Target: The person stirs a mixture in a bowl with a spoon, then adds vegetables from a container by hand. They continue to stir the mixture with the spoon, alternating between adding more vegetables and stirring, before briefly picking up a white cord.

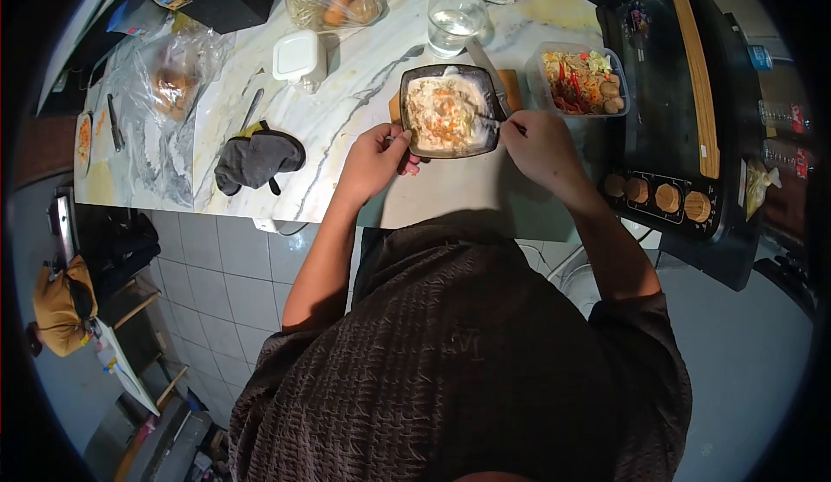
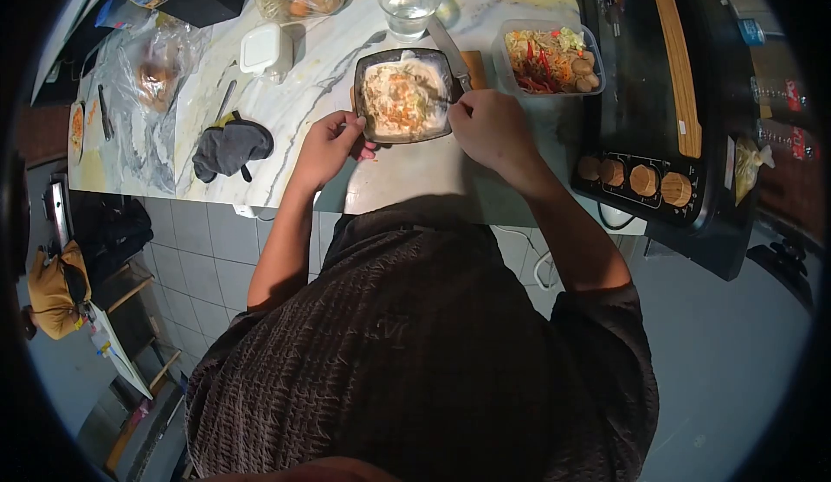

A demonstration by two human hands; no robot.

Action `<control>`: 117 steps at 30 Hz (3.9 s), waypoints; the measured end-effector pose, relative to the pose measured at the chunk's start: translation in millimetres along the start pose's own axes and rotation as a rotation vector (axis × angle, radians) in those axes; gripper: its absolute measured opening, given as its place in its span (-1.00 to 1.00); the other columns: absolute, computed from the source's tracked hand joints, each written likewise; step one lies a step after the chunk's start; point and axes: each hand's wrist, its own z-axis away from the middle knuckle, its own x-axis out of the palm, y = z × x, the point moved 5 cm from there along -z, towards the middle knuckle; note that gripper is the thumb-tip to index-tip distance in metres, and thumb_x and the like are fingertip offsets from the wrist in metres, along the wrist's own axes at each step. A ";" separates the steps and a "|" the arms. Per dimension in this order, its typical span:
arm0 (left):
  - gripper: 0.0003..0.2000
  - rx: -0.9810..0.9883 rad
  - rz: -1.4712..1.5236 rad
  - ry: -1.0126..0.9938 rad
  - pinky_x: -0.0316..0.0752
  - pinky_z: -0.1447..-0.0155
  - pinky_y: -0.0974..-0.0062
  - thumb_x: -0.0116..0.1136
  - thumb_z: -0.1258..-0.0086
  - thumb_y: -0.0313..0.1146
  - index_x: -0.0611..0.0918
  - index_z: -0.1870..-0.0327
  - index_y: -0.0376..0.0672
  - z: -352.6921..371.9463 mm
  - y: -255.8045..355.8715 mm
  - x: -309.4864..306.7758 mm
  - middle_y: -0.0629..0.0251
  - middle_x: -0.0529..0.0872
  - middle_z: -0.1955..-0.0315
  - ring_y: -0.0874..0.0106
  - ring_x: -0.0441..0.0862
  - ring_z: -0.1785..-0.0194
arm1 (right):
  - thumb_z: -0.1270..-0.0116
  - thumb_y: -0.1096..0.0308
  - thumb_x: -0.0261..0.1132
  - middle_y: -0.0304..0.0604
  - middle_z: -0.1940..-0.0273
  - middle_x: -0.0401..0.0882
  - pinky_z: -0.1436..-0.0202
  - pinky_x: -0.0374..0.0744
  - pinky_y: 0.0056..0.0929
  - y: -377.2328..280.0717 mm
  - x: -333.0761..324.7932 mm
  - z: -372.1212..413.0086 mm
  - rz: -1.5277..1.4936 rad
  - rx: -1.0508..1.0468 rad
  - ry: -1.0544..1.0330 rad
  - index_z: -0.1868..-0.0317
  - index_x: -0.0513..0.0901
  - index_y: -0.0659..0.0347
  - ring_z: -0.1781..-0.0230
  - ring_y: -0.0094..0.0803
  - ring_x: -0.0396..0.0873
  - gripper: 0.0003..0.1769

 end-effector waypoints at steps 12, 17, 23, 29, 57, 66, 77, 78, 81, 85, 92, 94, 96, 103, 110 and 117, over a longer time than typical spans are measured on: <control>-0.76 -0.024 0.013 -0.024 0.62 0.26 0.53 0.03 -0.57 -0.30 0.56 0.17 -0.34 -0.7 -0.5 -0.5 0.11 0.72 0.40 0.43 0.73 0.38 | -0.23 0.37 0.18 0.02 0.45 0.60 0.31 0.60 -0.09 -34.9 5.7 19.2 0.360 -0.338 0.150 0.45 0.58 0.26 0.42 -0.05 0.65 -0.84; -0.76 -0.014 0.030 -0.027 0.62 0.27 0.53 0.03 -0.56 -0.30 0.56 0.19 -0.35 -2.8 -1.4 -0.4 0.12 0.72 0.41 0.43 0.72 0.38 | -0.25 0.37 0.18 -0.01 0.44 0.60 0.31 0.60 -0.11 -20.9 24.8 23.6 0.347 -0.410 0.079 0.45 0.56 0.24 0.40 -0.08 0.65 -0.85; -0.76 -0.024 -0.001 -0.001 0.61 0.28 0.55 0.02 -0.57 -0.31 0.57 0.20 -0.33 1.7 4.3 0.0 0.16 0.73 0.42 0.46 0.72 0.39 | -0.23 0.41 0.20 -0.02 0.45 0.55 0.35 0.56 -0.09 -25.4 18.6 30.4 0.296 -0.422 0.127 0.44 0.53 0.22 0.43 -0.04 0.60 -0.90; -0.77 0.006 0.020 0.022 0.61 0.32 0.56 0.04 -0.55 -0.35 0.58 0.20 -0.40 -0.4 1.9 0.7 0.20 0.68 0.47 0.50 0.69 0.41 | -0.22 0.38 0.22 -0.02 0.45 0.58 0.33 0.60 -0.12 -30.7 8.8 25.3 0.327 -0.416 0.151 0.44 0.56 0.23 0.41 -0.06 0.63 -0.88; -0.69 0.102 -0.252 0.026 0.53 0.31 0.58 0.00 -0.58 -0.28 0.66 0.22 -0.38 -4.4 15.4 -6.9 0.31 0.70 0.50 0.60 0.62 0.47 | -0.08 0.47 0.27 -0.10 0.51 0.51 0.42 0.55 -0.16 -35.0 -22.8 -5.7 0.402 -0.702 0.364 0.54 0.49 0.21 0.46 -0.12 0.58 -0.88; -0.71 0.049 -0.160 0.018 0.52 0.30 0.56 0.00 -0.57 -0.31 0.62 0.18 -0.43 -4.2 12.0 -7.2 0.27 0.70 0.51 0.57 0.63 0.48 | -0.12 0.45 0.24 -0.04 0.47 0.50 0.39 0.50 -0.09 4.0 7.7 -46.5 0.017 -0.588 0.089 0.53 0.50 0.21 0.44 -0.01 0.55 -0.88; -0.74 0.046 -0.097 0.045 0.56 0.31 0.54 0.02 -0.55 -0.34 0.54 0.20 -0.44 0.5 7.4 -3.7 0.19 0.70 0.45 0.52 0.67 0.45 | -0.11 0.44 0.26 -0.09 0.48 0.51 0.37 0.56 -0.13 -26.5 -21.0 -13.8 0.393 -0.651 0.266 0.51 0.50 0.20 0.44 -0.08 0.59 -0.89; -0.75 0.028 -0.084 0.034 0.54 0.31 0.55 0.00 -0.56 -0.33 0.54 0.20 -0.40 -0.2 6.3 -3.3 0.21 0.70 0.44 0.52 0.67 0.45 | -0.12 0.44 0.26 -0.09 0.48 0.51 0.37 0.56 -0.13 -26.9 -22.0 -16.6 0.454 -0.657 0.318 0.51 0.50 0.20 0.44 -0.08 0.59 -0.89; -0.76 0.003 -0.063 0.023 0.52 0.31 0.57 -0.02 -0.57 -0.33 0.54 0.20 -0.38 -1.9 5.4 -1.3 0.21 0.71 0.44 0.51 0.66 0.45 | -0.13 0.45 0.23 -0.09 0.50 0.49 0.38 0.57 -0.12 -27.1 -13.5 -20.5 0.558 -0.684 0.365 0.52 0.49 0.18 0.48 -0.09 0.58 -0.89; -0.77 0.009 -0.191 0.047 0.53 0.33 0.57 -0.03 -0.56 -0.35 0.52 0.19 -0.40 1.0 9.3 1.7 0.16 0.72 0.45 0.47 0.69 0.44 | -0.15 0.40 0.21 -0.04 0.52 0.54 0.35 0.58 -0.09 -19.8 -3.7 -15.8 0.446 -0.689 0.259 0.53 0.55 0.22 0.48 -0.04 0.61 -0.86; -0.73 -0.012 -0.077 0.037 0.59 0.30 0.50 -0.07 -0.54 -0.35 0.51 0.17 -0.46 2.0 0.3 5.4 0.13 0.71 0.46 0.43 0.72 0.45 | -0.20 0.19 0.20 0.15 0.50 0.62 0.22 0.58 -0.01 23.9 18.8 -11.3 0.198 -0.002 -0.163 0.47 0.69 0.30 0.39 0.12 0.63 -0.68; -0.73 0.003 -0.110 0.017 0.59 0.28 0.49 -0.08 -0.56 -0.34 0.50 0.14 -0.46 3.4 4.4 5.8 0.11 0.71 0.45 0.42 0.72 0.43 | -0.21 0.19 0.19 0.16 0.50 0.61 0.23 0.57 -0.01 22.6 25.5 -8.1 0.064 0.092 -0.197 0.45 0.69 0.29 0.38 0.14 0.62 -0.68; -0.72 -0.010 -0.114 -0.001 0.59 0.26 0.49 -0.08 -0.57 -0.33 0.50 0.14 -0.46 3.0 4.8 5.3 0.11 0.71 0.44 0.42 0.72 0.42 | -0.20 0.22 0.17 0.16 0.51 0.60 0.23 0.57 -0.02 14.3 19.5 -5.7 -0.028 0.107 -0.070 0.47 0.67 0.30 0.38 0.14 0.62 -0.69; -0.72 -0.027 -0.067 -0.017 0.58 0.25 0.50 -0.09 -0.60 -0.30 0.48 0.13 -0.42 3.3 2.1 4.0 0.12 0.71 0.42 0.43 0.72 0.39 | -0.20 0.27 0.18 0.12 0.53 0.59 0.29 0.57 -0.06 -18.2 -5.9 10.7 0.138 -0.147 0.174 0.55 0.63 0.25 0.41 0.05 0.63 -0.73; -0.72 0.007 -0.077 0.042 0.56 0.28 0.49 -0.08 -0.59 -0.29 0.52 0.14 -0.40 6.4 0.3 5.0 0.11 0.71 0.45 0.42 0.71 0.43 | -0.20 0.37 0.22 -0.02 0.45 0.58 0.36 0.58 -0.12 -25.9 20.7 19.5 0.416 -0.461 0.130 0.46 0.57 0.23 0.43 -0.07 0.62 -0.87; -0.68 0.127 -0.380 0.168 0.52 0.30 0.41 -0.03 -0.56 -0.26 0.64 0.08 -0.40 3.9 18.4 -4.0 0.12 0.70 0.53 0.39 0.69 0.49 | -0.10 0.46 0.22 -0.06 0.43 0.56 0.32 0.60 -0.25 -50.1 -4.4 -1.3 0.521 -0.642 0.341 0.47 0.57 0.20 0.37 -0.16 0.62 -0.98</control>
